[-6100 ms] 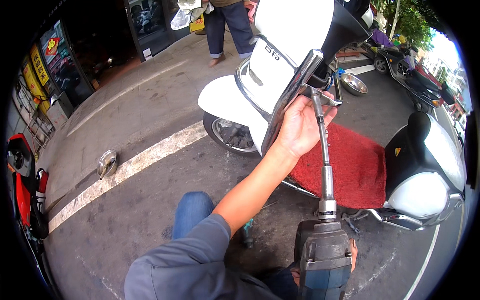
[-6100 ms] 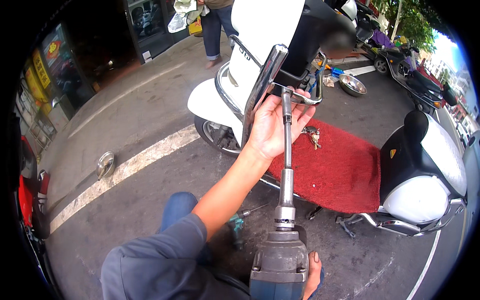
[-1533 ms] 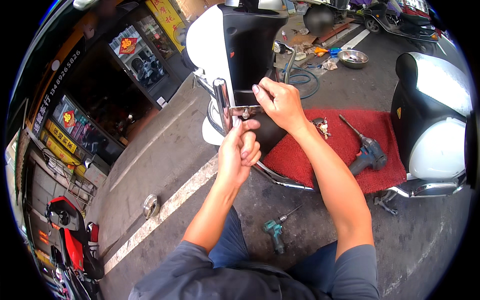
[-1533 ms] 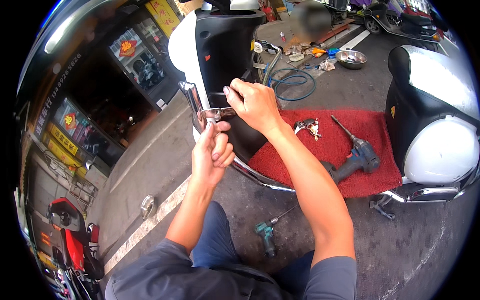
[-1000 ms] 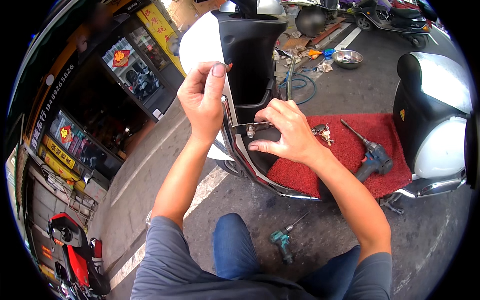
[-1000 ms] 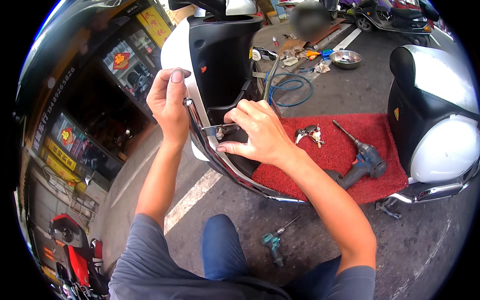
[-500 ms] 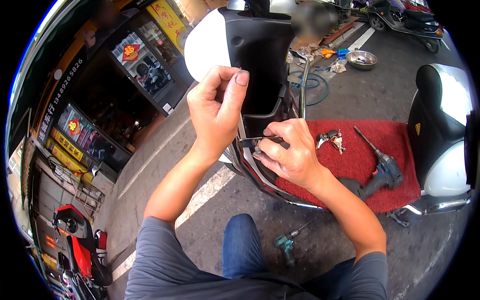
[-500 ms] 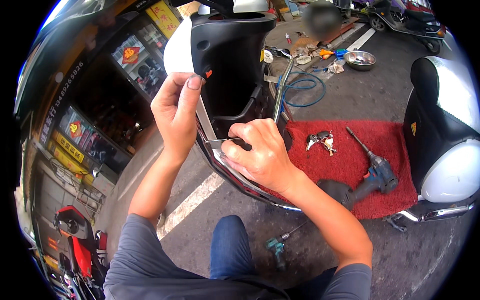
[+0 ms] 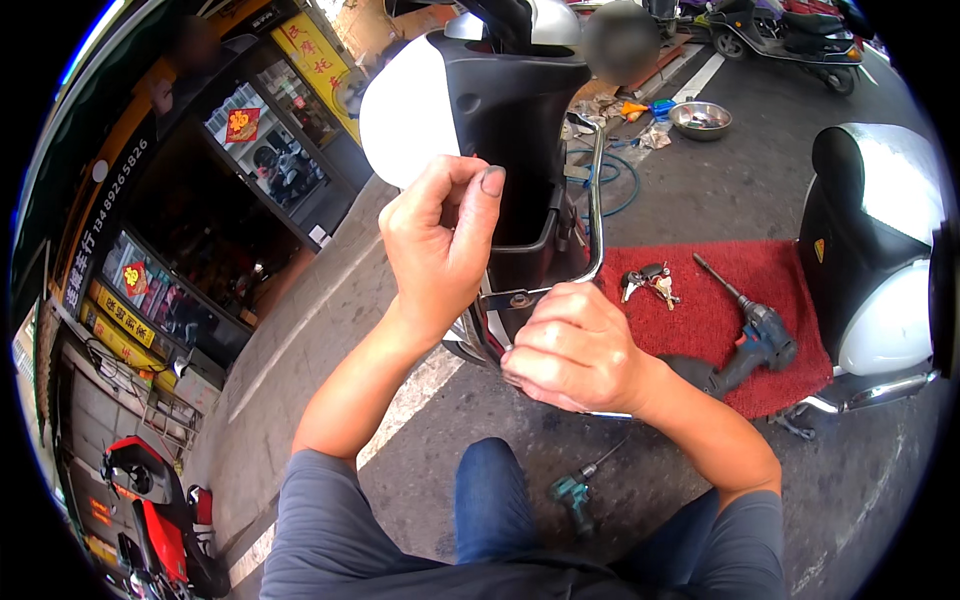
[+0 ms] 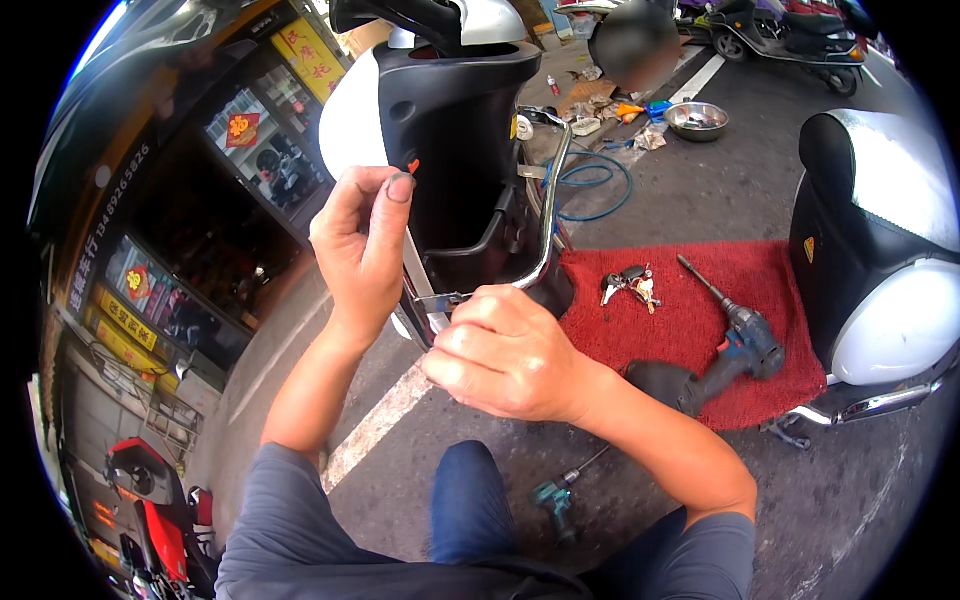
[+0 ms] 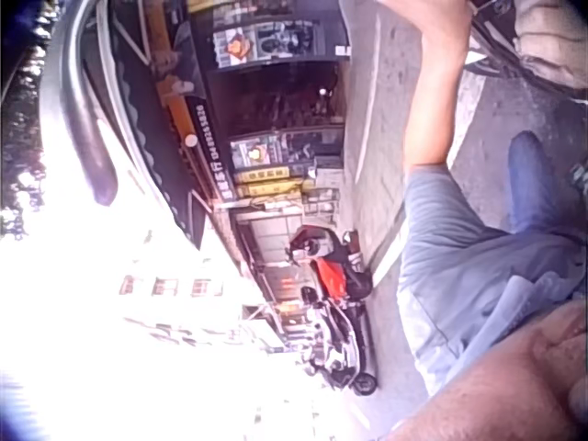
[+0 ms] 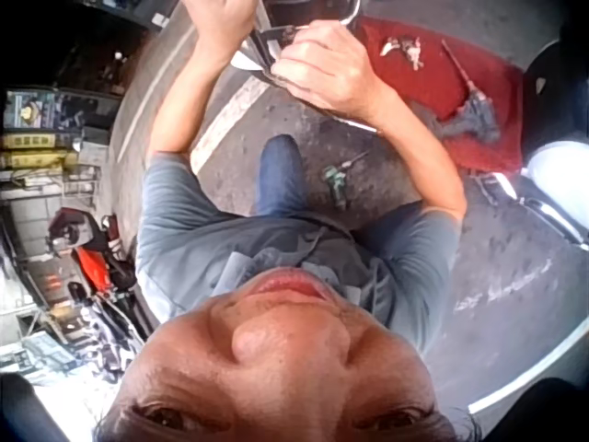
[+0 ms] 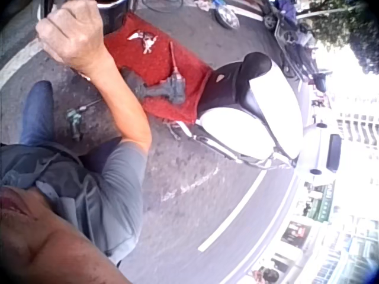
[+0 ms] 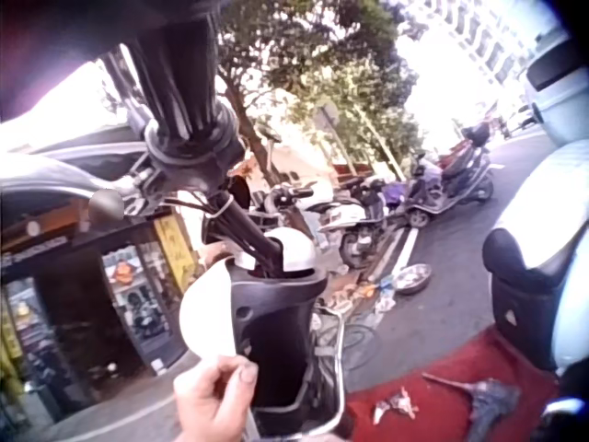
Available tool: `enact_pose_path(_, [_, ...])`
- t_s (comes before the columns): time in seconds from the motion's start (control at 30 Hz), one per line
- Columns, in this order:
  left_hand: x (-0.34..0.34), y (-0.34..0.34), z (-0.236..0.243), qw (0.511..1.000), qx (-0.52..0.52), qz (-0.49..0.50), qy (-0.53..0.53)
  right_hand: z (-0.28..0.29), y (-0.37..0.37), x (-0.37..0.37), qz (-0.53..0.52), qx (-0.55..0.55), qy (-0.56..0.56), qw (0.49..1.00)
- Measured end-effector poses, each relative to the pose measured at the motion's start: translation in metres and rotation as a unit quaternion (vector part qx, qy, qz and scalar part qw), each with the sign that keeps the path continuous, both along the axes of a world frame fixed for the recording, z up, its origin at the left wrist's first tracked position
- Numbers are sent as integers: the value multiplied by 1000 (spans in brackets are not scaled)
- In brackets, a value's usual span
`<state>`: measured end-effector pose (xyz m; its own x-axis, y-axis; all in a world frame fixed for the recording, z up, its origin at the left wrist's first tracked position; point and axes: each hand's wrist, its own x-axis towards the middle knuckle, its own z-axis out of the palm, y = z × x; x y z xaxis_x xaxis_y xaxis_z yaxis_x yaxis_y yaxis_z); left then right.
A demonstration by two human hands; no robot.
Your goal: The person uses an electric drill to remove and then reinstall screws on the chrome guard of a white scooter, positioning the guard against the body of the vehicle and securing it.
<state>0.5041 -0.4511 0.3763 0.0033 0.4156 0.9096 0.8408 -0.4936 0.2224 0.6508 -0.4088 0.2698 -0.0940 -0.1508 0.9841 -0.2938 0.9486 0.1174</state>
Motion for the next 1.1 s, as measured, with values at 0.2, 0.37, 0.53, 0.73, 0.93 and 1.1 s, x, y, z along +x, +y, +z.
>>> enact_pose_path(0.2, [-5,-2,0,998,-28,-27,-52,-80,72,26,-167,-393,15,904])
enact_pose_path(0.37, [-4,8,-5,997,-61,-33,-23,-208,112,62,-399,-452,-235,762])
enact_pose_path(0.53, [-12,-8,3,993,-102,-66,-7,-115,76,64,-373,-422,-170,809])
enact_pose_path(0.73, [-25,-14,1,997,-47,-59,13,43,-10,3,-275,-312,-98,904])
enact_pose_path(0.93, [-26,-7,-9,992,-8,-125,6,-5,-2,-17,-326,-286,-151,888])
enact_pose_path(1.1, [-39,-7,-20,990,22,-133,39,-2,-3,-22,-282,-266,-169,906])
